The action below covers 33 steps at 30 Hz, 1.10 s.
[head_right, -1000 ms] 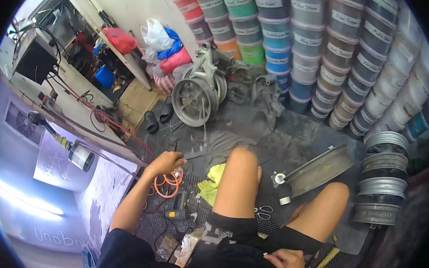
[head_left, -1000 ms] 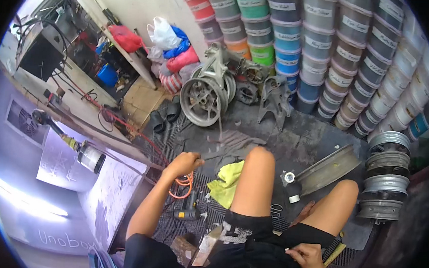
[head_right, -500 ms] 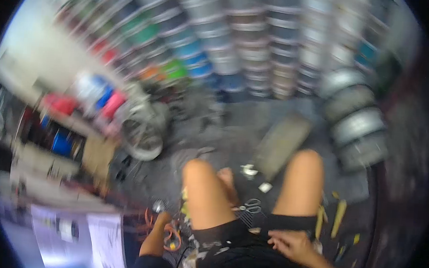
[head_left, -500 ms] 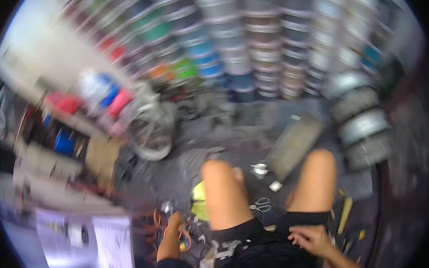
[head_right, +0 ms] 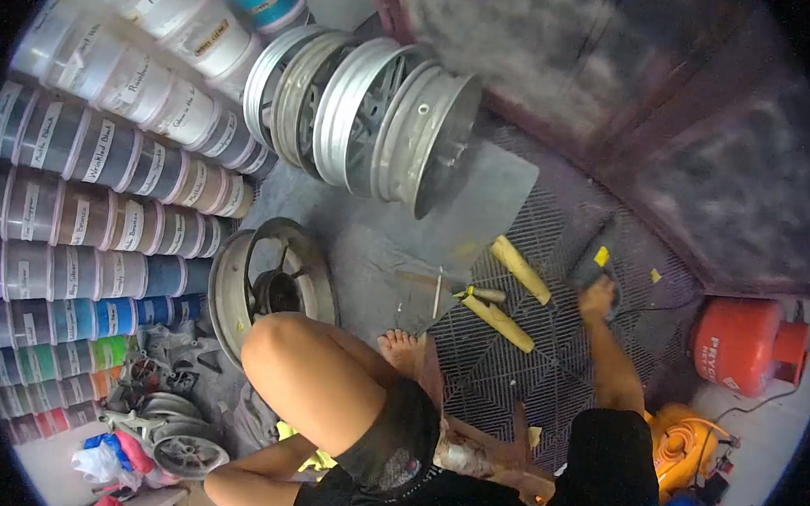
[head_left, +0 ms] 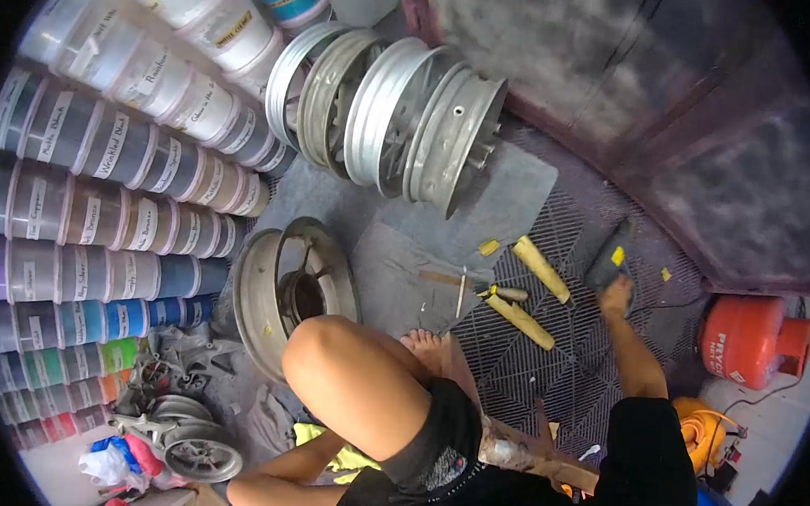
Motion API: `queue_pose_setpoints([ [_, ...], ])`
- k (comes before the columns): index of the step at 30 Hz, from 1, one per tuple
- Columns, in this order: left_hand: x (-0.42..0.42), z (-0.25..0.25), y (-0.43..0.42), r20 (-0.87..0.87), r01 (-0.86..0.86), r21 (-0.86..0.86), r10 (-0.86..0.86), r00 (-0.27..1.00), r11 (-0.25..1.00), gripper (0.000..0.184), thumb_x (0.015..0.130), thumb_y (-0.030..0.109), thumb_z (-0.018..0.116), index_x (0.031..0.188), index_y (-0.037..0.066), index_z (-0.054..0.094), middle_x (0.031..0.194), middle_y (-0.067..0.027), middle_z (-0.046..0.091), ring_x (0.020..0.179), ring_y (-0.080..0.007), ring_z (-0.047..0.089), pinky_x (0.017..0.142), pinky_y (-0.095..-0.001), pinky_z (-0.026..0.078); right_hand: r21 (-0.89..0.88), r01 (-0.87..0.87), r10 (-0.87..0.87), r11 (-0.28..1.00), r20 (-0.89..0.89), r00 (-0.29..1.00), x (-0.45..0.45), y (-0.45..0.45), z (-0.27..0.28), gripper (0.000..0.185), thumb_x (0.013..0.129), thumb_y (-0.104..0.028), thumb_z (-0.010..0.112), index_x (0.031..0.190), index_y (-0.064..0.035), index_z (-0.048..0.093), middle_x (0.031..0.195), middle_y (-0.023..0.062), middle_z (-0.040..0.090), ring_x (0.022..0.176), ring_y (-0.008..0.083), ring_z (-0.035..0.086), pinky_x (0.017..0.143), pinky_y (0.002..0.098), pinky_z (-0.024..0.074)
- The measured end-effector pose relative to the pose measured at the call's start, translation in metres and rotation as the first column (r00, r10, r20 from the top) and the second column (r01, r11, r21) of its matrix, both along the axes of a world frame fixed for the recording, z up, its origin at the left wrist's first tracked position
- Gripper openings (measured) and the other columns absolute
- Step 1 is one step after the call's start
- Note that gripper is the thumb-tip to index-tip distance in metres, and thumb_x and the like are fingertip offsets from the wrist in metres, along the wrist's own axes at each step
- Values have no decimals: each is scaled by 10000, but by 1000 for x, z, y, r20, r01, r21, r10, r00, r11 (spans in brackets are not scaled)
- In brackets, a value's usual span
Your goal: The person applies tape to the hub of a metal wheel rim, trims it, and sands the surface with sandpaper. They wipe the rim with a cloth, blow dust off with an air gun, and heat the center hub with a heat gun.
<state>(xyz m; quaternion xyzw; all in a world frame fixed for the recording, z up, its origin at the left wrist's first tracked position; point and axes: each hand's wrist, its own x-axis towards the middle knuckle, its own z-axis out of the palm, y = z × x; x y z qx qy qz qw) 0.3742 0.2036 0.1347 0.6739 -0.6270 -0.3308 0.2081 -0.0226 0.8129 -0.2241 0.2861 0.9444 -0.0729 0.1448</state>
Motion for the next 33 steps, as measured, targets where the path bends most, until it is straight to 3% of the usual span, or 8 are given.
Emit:
queue_pose_setpoints([
  [3,-13,43,19,20,-131,3,131,991,991,482,904,236,682,1268,-19,496,1145,-146,612,1016,-219,603,753,-347,536,73,-76,44,994,365,930,15,23,6,638,904,-181,648,1450,-3,367,1510,207,343,1343,412,411,1095,469,407],
  [6,-31,69,20,-6,-128,-22,128,992,992,523,905,243,699,1307,-4,473,1195,-132,600,1048,-200,591,748,-324,536,77,-168,139,983,292,946,40,90,-83,547,926,-170,593,1419,-3,426,1501,191,367,1341,389,430,1097,444,409],
  [9,-71,21,-39,104,543,-146,-533,840,827,828,882,150,659,1540,55,166,1544,-205,298,1409,-322,342,1128,-457,320,81,-473,423,877,336,842,19,83,-68,554,895,-172,614,1375,55,453,1382,217,505,1236,360,545,1045,428,452],
  [16,-304,-85,-66,508,909,-217,-754,417,357,1271,635,432,869,1524,-42,94,1494,-349,274,1391,-485,297,1162,-490,269,-227,-193,214,955,71,974,-5,39,-10,619,866,-194,676,1327,130,421,1040,310,656,961,459,652,859,475,516],
  [23,-344,-93,-83,432,818,-98,-716,548,567,1275,563,280,876,1541,113,75,1311,-361,427,1201,-519,464,1050,-550,388,-407,-168,150,898,-76,986,-14,-25,188,500,951,-180,582,1332,109,440,1122,329,630,1032,456,637,848,463,499],
  [26,-348,-87,-86,400,801,-99,-714,575,590,1266,560,264,876,1536,118,83,1316,-356,429,1209,-514,460,1054,-549,386,-156,-552,452,819,-416,789,13,12,179,579,969,-236,569,1389,107,368,1102,285,652,922,419,673,805,466,529],
  [30,-347,-81,-73,417,771,-51,-687,594,635,1254,564,273,884,1526,99,100,1312,-350,448,1218,-510,464,1051,-555,390,-892,-86,-25,444,-108,994,19,-61,299,537,1002,-187,500,1463,37,341,928,112,613,709,169,618,632,314,531],
  [33,-345,-89,-77,446,757,-65,-660,605,650,1290,550,333,915,1528,86,112,1297,-340,470,1187,-501,502,1007,-553,432,-974,-84,-27,210,-92,995,22,-102,306,408,1007,-206,506,1340,16,428,824,106,605,624,162,589,579,307,516],
])
